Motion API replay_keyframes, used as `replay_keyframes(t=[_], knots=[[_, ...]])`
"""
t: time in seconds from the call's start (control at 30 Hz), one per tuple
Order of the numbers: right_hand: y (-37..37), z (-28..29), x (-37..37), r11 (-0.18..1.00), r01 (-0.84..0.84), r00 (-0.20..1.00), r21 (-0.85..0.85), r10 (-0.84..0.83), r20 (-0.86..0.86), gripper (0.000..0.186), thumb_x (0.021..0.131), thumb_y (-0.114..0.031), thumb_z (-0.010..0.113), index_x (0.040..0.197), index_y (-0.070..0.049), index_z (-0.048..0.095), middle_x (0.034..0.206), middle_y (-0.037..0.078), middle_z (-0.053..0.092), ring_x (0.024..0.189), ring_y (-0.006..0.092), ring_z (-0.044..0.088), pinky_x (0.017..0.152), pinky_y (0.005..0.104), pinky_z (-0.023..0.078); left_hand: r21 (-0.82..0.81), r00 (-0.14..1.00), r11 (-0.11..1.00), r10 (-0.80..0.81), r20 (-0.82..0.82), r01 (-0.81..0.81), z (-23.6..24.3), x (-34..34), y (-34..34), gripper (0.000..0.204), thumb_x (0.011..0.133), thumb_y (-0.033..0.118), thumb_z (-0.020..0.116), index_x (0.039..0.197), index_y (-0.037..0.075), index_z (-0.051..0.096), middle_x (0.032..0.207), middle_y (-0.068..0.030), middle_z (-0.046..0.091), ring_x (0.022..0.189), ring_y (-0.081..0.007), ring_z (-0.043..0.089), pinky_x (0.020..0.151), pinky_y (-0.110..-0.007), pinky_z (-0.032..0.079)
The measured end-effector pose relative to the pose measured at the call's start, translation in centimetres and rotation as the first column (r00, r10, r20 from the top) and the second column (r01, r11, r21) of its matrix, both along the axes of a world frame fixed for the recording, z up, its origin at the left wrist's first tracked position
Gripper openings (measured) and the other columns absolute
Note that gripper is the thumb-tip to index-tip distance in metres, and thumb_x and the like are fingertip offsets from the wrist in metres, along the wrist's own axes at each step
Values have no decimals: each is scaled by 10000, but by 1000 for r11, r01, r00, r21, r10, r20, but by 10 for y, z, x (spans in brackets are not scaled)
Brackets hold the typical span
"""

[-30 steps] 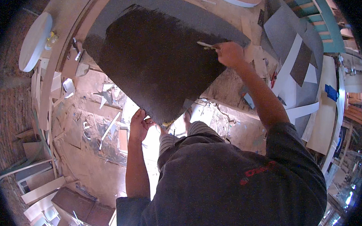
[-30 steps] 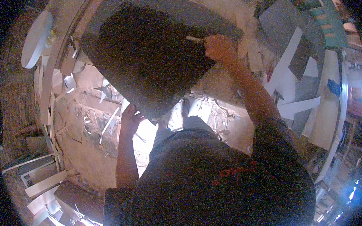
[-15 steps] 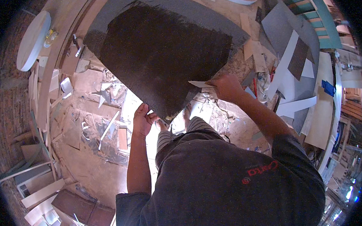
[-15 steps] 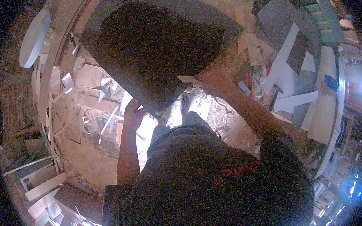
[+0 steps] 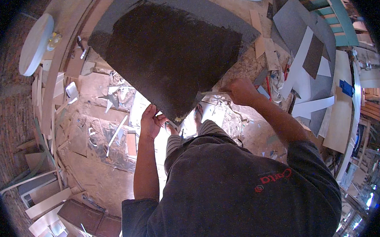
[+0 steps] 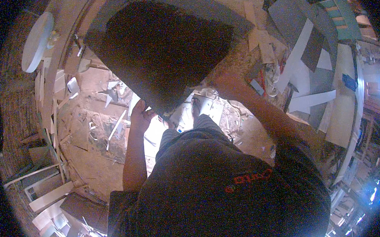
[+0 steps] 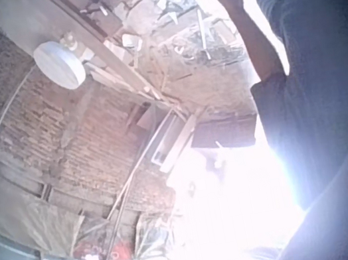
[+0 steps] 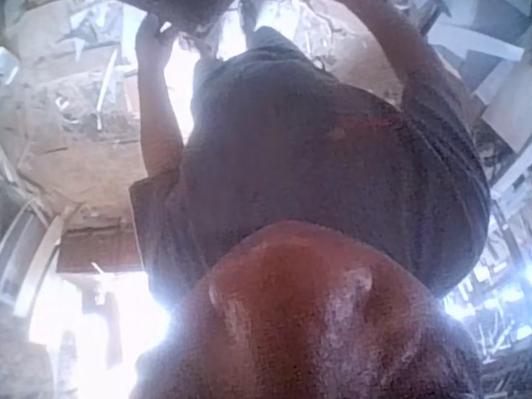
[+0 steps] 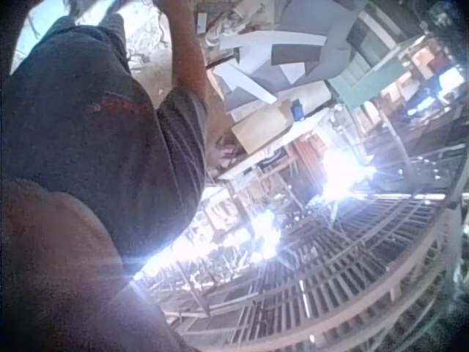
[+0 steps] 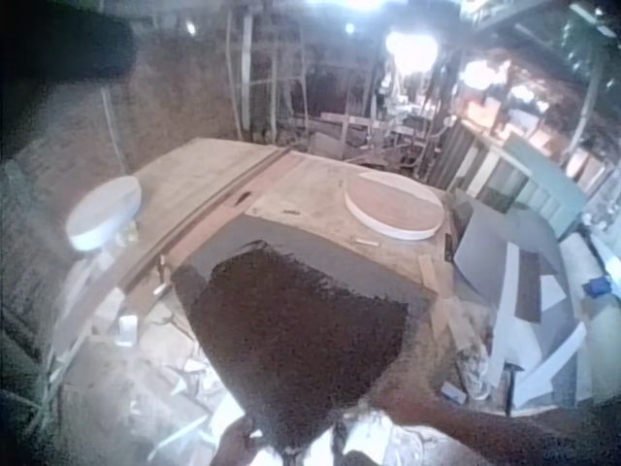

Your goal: The person applies a liquid finish to a dark rectangular board and a round wooden board using a plastic bottle and a small scraper. They pour the liquid onto each board and spread it evenly across the surface.

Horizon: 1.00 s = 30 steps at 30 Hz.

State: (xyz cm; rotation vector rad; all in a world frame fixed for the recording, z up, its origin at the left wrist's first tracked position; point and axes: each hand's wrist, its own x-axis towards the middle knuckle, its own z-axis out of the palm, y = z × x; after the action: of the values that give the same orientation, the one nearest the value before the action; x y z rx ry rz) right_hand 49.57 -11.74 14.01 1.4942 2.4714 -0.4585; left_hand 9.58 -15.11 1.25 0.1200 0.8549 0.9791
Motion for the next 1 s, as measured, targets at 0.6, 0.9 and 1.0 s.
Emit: replay_keyframes(t=[0.6,0.9,1.0], knots=[[-38,22,-119,972,193,981,134,-189,-43,350,844,-50,633,1169,-112,743,1135,96,750,1082,329,697,862,461,589,67,997,995,-65,-48,68,15,7,8,158,1076,186,508,1095,56,598,961,-110,686,731,-240,721,689,-377,650],[-36,18,-140,947,320,947,36,-318,-36,269,884,-134,640,1115,-117,778,980,134,766,869,339,729,768,457,575,-22,996,996,-91,-24,91,26,8,12,174,1089,187,487,1111,53,595,1036,-121,694,789,-259,719,724,-378,645],[-51,7,-142,976,217,974,16,-215,-67,267,868,-129,654,1104,-123,780,991,112,772,890,321,727,772,451,573,-26,996,996,-89,0,88,19,6,12,170,1090,183,482,1105,56,594,1039,-119,692,785,-261,719,737,-390,646]])
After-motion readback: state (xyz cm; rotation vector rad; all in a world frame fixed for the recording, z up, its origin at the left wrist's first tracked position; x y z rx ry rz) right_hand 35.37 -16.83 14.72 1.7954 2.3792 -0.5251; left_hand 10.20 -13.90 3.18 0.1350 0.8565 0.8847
